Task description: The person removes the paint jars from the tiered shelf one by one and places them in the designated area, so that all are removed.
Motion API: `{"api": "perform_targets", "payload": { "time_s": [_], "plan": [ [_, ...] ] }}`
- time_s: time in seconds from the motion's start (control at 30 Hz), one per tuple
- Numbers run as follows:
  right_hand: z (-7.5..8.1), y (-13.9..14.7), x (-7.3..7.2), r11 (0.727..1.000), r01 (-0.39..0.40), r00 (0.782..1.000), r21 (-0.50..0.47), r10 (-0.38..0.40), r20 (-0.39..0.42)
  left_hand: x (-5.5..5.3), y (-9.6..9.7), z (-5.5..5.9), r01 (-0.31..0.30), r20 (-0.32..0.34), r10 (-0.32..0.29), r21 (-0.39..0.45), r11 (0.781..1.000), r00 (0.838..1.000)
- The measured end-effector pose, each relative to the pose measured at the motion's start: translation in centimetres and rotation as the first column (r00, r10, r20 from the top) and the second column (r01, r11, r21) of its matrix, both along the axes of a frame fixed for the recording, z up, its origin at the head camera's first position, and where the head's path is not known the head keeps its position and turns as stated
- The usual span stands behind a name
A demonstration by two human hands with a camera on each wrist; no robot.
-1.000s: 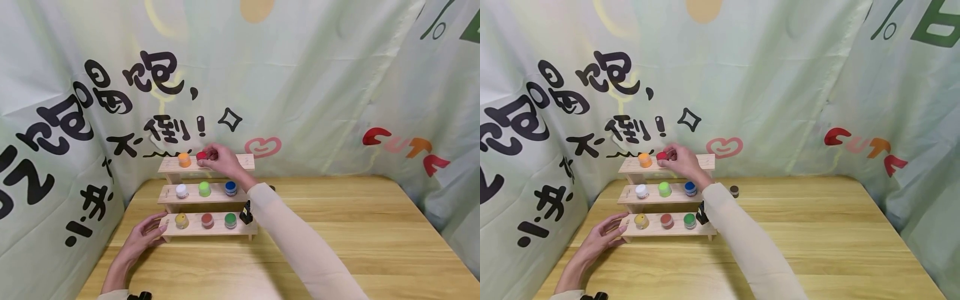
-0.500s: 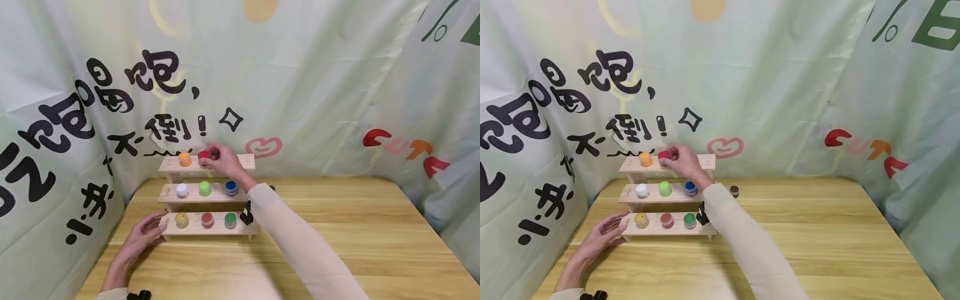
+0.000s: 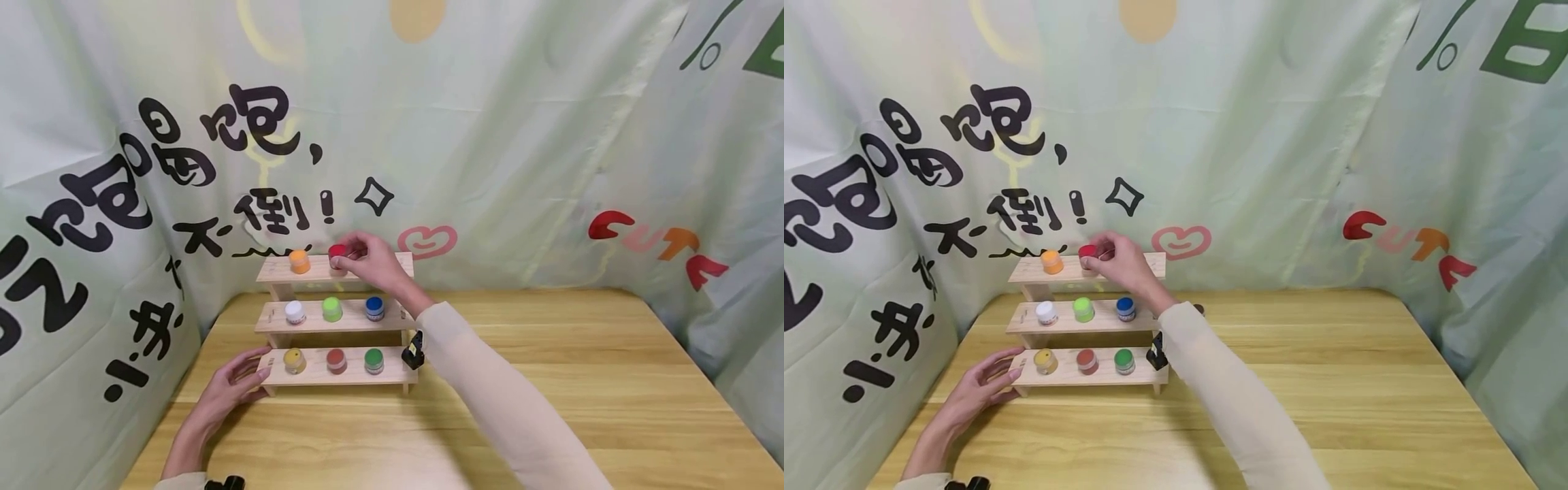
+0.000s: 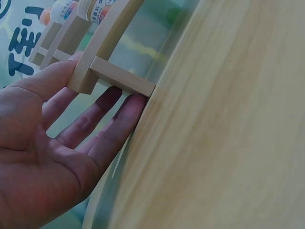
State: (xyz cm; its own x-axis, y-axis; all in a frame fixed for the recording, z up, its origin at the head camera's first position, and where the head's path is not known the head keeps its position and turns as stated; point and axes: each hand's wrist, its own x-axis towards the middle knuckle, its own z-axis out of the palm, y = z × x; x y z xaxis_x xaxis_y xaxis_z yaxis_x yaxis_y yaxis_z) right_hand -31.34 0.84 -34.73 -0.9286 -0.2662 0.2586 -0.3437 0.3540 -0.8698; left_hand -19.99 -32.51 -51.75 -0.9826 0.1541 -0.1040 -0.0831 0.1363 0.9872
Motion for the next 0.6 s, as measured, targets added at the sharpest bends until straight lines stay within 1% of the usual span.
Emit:
{"api": "perform_targets", "payload": {
  "time_s": [0.3,0.5,0.6],
  "plan": [
    [0.6,1.8,0.8,1.0,-0.016,0.999,0.003,0.016,-0.049,-0.3,0.0,-0.1,0.002,-0.002,-0.002,-0.007,1.0,1.0],
    [1.0,3.1,1.9,0.999,-0.027,0.996,-0.018,0.025,-0.083,-0.3,-0.1,0.0,0.004,-0.005,-0.004,-0.006,1.0,1.0],
    [1.1,3.8,2.5,1.0,-0.028,0.995,-0.013,0.026,-0.099,-0.2,-0.1,0.0,0.009,-0.01,-0.009,-0.01,1.0,1.0]
  ]
}}
